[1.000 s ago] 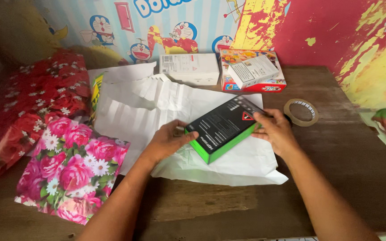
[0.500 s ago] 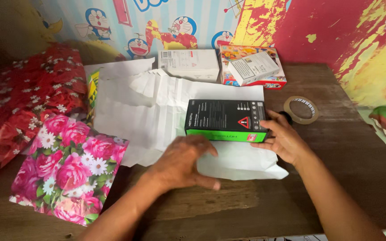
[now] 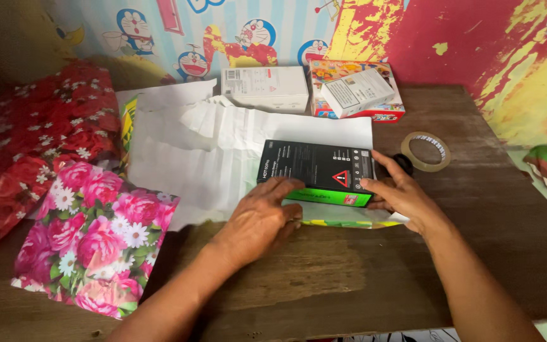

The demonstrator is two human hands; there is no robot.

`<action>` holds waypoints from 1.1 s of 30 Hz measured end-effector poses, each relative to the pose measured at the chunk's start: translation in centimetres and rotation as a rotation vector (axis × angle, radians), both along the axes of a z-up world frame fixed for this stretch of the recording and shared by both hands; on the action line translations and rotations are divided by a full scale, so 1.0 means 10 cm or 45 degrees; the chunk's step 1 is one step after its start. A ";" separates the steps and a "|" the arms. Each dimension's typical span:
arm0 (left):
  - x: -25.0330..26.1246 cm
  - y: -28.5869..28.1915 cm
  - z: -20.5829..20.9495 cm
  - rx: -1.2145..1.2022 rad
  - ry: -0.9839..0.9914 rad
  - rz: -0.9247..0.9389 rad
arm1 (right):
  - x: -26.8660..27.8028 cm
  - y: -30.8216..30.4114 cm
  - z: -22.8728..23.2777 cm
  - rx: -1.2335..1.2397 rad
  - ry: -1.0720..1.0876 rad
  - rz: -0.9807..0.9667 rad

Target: The person wraps a small rectangular box with green and yellow patterned wrapping paper. They fold the paper around the box, secure it with clear tape, trim excess paper with scissors, and fold the ends to complete the wrapping.

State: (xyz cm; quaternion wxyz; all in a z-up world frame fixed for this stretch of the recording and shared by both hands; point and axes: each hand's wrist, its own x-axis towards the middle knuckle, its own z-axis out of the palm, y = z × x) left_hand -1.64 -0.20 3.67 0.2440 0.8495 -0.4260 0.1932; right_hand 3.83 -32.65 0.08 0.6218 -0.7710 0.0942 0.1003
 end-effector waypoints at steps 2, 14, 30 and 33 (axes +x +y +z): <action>0.05 -0.03 0.04 0.004 -0.090 -0.003 | -0.04 0.02 0.07 0.018 0.064 0.010; 0.11 -0.09 0.31 0.254 0.280 0.107 | -0.04 -0.01 0.18 -0.034 -0.078 0.121; 0.12 -0.04 0.40 0.202 0.269 0.047 | 0.10 -0.05 0.24 0.238 0.129 0.244; 0.16 -0.04 0.45 0.285 0.412 0.126 | 0.10 -0.08 0.23 0.262 0.161 0.251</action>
